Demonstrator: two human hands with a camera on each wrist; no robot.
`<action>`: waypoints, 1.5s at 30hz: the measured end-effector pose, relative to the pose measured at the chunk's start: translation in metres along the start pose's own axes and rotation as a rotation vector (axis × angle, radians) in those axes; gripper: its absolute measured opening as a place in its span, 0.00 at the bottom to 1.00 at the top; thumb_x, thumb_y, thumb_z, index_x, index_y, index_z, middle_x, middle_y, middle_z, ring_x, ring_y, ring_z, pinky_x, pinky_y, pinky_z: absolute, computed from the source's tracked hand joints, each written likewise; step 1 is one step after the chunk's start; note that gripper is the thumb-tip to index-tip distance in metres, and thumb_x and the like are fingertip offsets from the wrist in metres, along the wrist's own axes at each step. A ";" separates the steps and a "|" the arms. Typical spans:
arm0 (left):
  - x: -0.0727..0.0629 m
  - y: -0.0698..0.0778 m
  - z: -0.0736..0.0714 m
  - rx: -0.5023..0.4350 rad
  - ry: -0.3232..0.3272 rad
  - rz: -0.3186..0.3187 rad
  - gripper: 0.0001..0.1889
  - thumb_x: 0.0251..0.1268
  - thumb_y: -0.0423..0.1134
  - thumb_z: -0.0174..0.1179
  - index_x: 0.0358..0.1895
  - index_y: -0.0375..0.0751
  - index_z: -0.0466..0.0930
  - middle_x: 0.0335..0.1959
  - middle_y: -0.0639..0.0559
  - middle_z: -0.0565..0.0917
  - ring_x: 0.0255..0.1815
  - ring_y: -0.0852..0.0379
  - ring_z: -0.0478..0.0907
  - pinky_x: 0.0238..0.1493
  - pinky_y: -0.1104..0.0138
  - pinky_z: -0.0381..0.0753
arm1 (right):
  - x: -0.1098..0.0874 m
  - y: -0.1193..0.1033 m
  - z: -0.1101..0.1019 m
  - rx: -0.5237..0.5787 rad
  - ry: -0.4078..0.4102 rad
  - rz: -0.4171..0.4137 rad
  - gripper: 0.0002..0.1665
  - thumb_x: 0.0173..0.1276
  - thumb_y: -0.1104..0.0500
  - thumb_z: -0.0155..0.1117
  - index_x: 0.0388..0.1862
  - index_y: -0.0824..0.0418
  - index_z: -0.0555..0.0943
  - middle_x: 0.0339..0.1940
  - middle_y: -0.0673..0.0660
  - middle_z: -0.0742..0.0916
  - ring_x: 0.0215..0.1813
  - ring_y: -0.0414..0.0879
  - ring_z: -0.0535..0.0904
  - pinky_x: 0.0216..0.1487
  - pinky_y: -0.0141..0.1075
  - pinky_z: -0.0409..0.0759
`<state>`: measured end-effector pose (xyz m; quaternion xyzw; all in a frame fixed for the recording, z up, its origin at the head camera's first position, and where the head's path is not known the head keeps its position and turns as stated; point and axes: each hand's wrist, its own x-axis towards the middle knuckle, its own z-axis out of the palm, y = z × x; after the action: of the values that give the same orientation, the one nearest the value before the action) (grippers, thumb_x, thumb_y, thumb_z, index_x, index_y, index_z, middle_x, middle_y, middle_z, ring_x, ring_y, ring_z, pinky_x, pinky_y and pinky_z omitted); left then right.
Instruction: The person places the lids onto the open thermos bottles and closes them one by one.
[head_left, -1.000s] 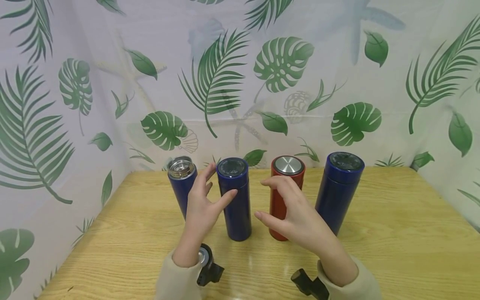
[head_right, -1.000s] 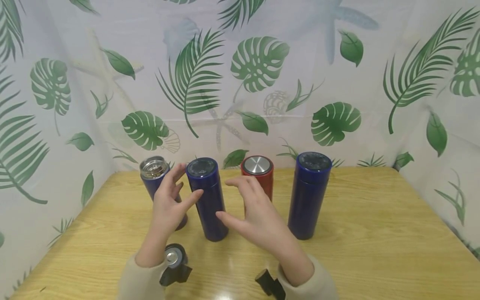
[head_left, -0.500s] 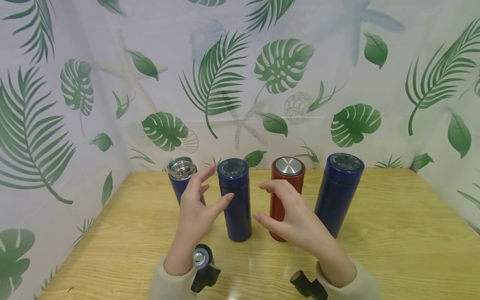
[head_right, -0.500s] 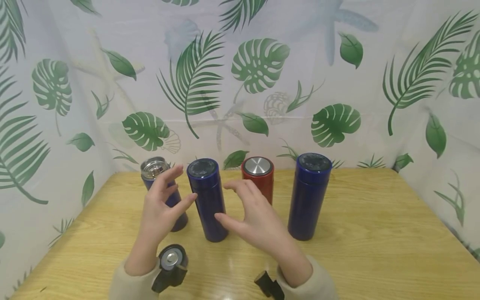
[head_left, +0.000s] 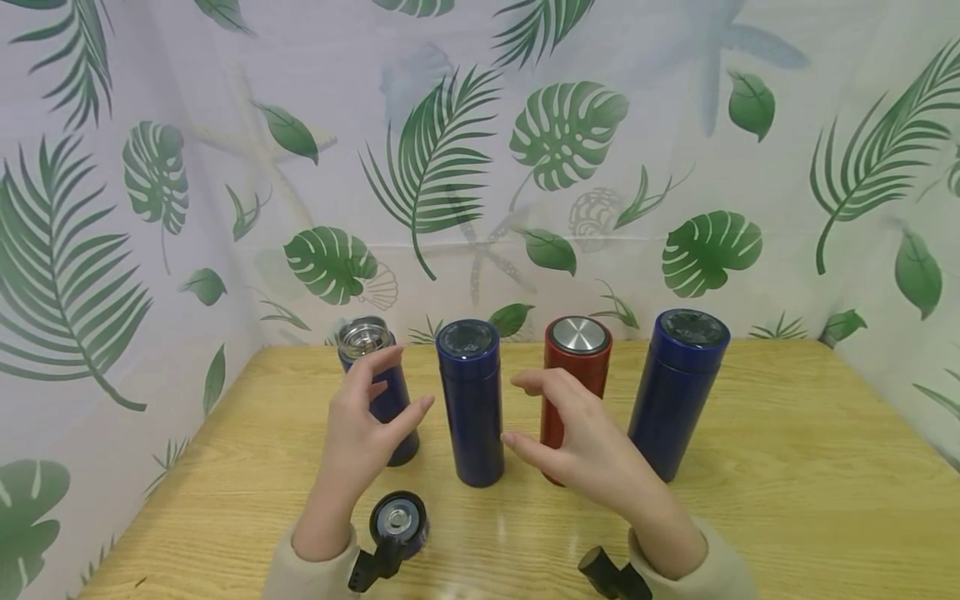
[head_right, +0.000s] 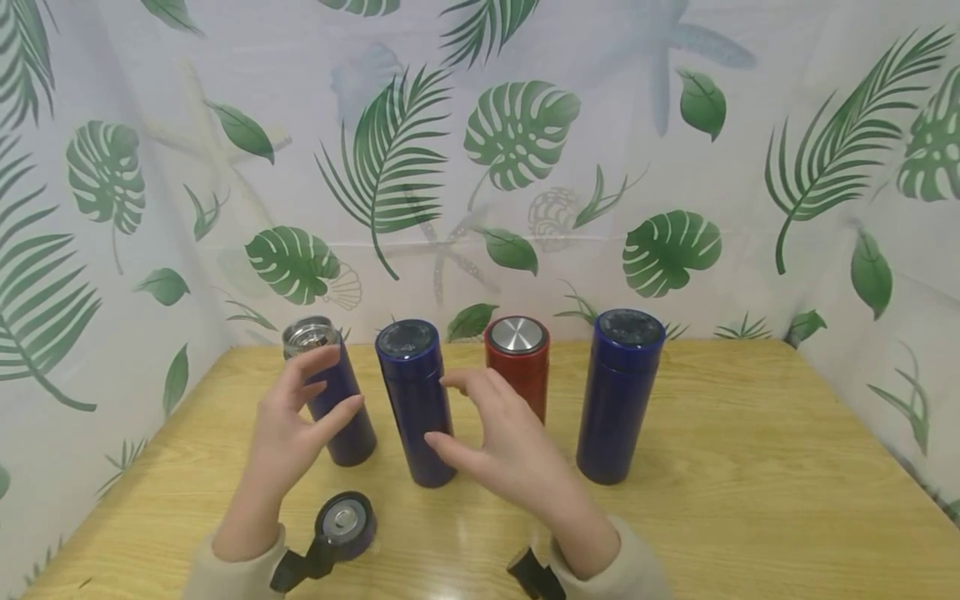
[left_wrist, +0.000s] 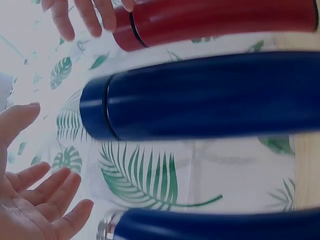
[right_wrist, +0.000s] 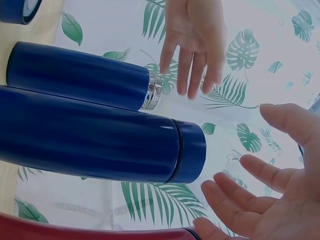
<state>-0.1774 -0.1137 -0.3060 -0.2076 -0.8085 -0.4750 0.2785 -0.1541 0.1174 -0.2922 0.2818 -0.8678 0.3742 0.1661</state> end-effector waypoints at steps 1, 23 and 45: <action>0.000 -0.002 -0.004 0.005 0.003 0.003 0.28 0.45 0.30 0.67 0.53 0.31 0.68 0.50 0.41 0.74 0.52 0.50 0.69 0.49 0.54 0.71 | 0.000 0.000 0.001 0.001 -0.001 -0.001 0.28 0.52 0.58 0.68 0.52 0.63 0.71 0.47 0.54 0.77 0.50 0.46 0.71 0.48 0.44 0.72; -0.001 -0.026 -0.069 0.070 0.046 -0.154 0.27 0.50 0.29 0.63 0.54 0.28 0.65 0.50 0.39 0.72 0.53 0.47 0.67 0.50 0.50 0.68 | 0.023 -0.016 0.036 0.110 -0.058 -0.006 0.25 0.54 0.57 0.67 0.50 0.63 0.72 0.46 0.57 0.78 0.49 0.46 0.72 0.49 0.43 0.71; 0.003 -0.032 -0.076 0.080 -0.006 -0.170 0.27 0.50 0.31 0.64 0.55 0.31 0.65 0.51 0.39 0.71 0.54 0.46 0.67 0.50 0.49 0.67 | 0.051 -0.028 0.094 0.110 -0.294 -0.052 0.28 0.53 0.54 0.67 0.51 0.62 0.72 0.49 0.55 0.76 0.53 0.46 0.70 0.53 0.39 0.69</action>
<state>-0.1793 -0.1955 -0.2947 -0.1287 -0.8424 -0.4636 0.2427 -0.1842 0.0139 -0.3138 0.3646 -0.8533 0.3713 0.0315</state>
